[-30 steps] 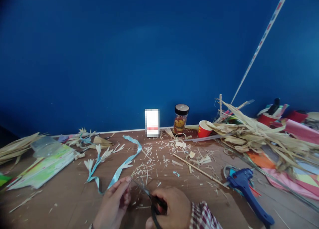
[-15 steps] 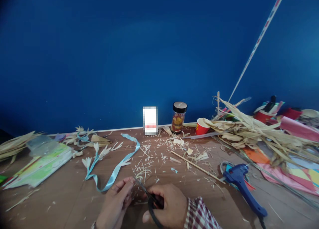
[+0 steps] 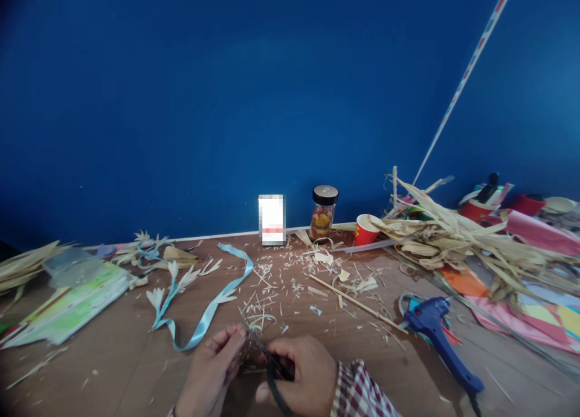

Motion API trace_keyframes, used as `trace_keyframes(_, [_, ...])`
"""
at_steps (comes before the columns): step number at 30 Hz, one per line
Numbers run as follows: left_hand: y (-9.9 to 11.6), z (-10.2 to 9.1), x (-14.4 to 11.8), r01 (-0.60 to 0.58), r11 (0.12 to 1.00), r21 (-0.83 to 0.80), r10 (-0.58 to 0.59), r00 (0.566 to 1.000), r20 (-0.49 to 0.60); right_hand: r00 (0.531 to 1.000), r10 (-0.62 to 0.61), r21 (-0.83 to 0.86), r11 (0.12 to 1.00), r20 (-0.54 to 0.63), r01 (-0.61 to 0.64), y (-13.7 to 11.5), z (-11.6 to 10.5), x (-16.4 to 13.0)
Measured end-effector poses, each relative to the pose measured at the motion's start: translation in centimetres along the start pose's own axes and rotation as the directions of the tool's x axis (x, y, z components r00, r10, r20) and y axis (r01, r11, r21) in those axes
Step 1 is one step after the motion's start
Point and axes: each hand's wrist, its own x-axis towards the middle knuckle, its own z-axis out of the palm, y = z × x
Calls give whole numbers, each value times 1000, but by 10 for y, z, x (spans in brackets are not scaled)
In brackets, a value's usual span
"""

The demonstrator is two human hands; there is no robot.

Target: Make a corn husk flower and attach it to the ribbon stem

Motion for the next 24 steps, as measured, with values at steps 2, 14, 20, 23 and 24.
trace_keyframes(2, [-1,0,1,-3,1000,-2,3,1000,2,999,-6,-6,1000,-34,6,0,1,0])
trace_keyframes(14, [-3,-3,2,-2,1000,-1,2,1000,0,997,4,-10,1000,-83,-5,-2,6,1])
trace_keyframes(20, [-2,-2,2,8,996,-92,-8,1000,1,978,37,-52,997,-207,-49,7,3,6])
trace_keyframes(23, [-1,-2,1,86,972,-217,-83,996,26,908,64,-193,969,-414,-156,13,-7,7])
trace_keyframes(24, [0,-2,1,119,960,-253,-113,993,39,887,58,-240,953,-459,-187,16,-11,7])
